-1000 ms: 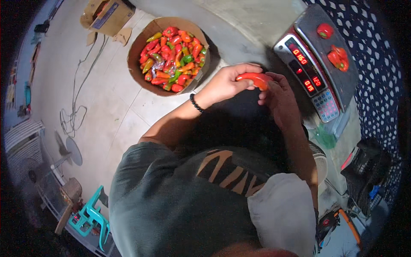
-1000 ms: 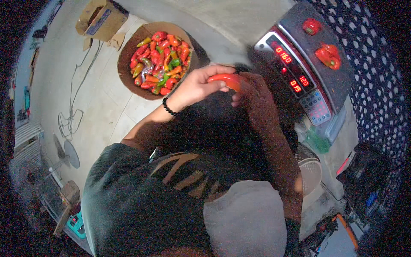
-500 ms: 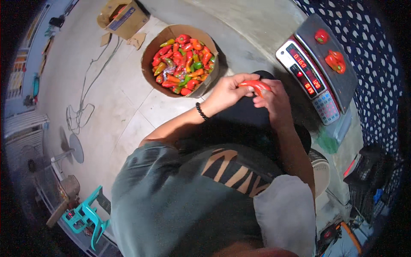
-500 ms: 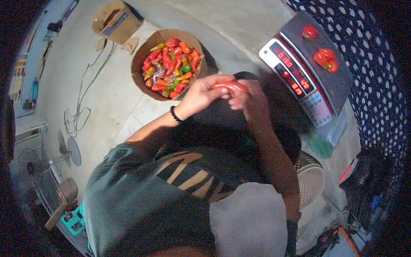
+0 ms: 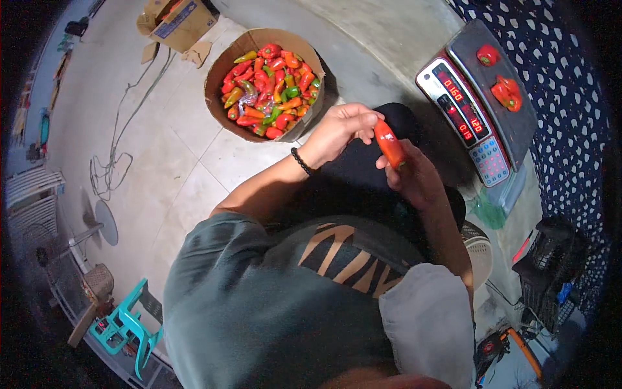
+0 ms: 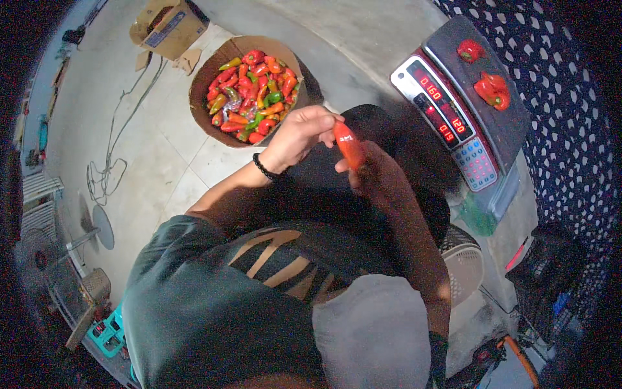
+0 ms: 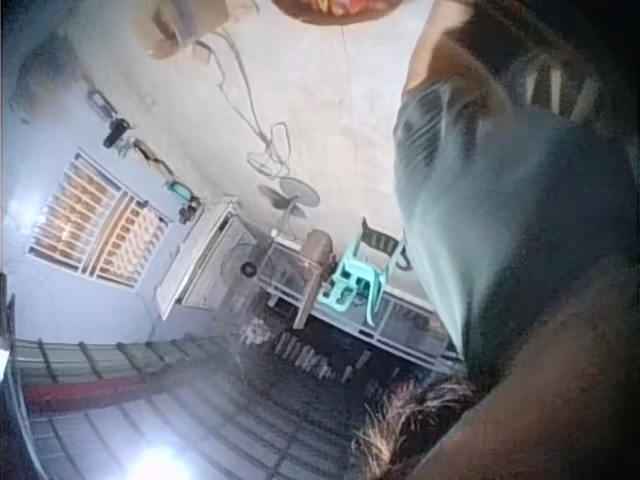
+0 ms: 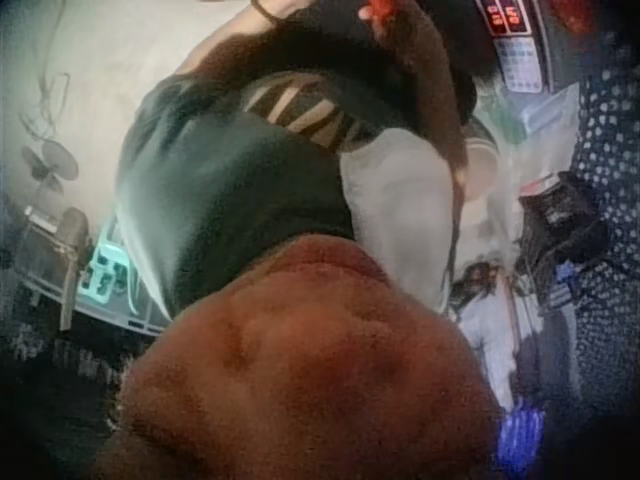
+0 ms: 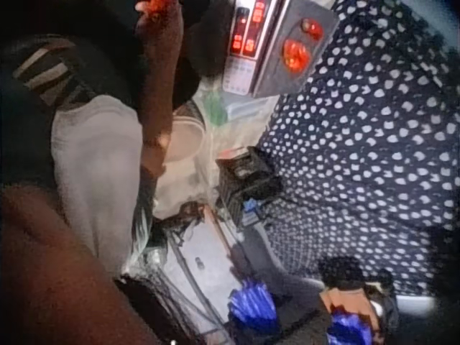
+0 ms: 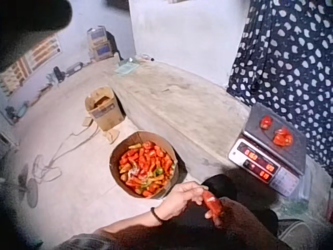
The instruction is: The person weighs peppers on a digital scale and then places them into a plastic bag, eventually twisting the top of the bag to close it.
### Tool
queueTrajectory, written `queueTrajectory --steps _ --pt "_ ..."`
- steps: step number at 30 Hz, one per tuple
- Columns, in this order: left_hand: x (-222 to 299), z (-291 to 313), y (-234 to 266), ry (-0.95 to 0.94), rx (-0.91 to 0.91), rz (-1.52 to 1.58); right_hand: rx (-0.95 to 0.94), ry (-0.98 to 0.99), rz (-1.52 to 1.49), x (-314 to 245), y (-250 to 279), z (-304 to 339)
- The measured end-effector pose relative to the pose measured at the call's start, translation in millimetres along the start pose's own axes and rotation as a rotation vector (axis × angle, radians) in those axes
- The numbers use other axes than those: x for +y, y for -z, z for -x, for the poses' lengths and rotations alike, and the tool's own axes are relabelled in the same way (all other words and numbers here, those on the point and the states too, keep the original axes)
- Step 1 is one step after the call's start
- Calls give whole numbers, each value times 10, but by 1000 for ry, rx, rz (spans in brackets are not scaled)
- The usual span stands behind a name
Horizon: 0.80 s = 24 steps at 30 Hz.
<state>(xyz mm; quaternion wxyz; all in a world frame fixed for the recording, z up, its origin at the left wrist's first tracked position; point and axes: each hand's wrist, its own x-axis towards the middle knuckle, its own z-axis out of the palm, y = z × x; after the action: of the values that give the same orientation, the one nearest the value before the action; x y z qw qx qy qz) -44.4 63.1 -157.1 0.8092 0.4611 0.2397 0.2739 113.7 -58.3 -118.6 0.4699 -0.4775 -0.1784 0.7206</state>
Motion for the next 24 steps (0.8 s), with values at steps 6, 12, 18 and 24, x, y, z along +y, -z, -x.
queueTrajectory --steps 6,12,18,24 --pt "-6 28 -169 -60 -33 63 -47 107 -379 -235 2 -41" --pt "40 3 -347 -274 -106 -686 768 772 359 -1485 1018 4" --pt "-36 -16 -351 -254 -71 -650 1391 679 1381 -1955 1804 80" --pt "-16 -4 -347 -321 -51 -730 1302 512 1494 -1954 1831 -42"
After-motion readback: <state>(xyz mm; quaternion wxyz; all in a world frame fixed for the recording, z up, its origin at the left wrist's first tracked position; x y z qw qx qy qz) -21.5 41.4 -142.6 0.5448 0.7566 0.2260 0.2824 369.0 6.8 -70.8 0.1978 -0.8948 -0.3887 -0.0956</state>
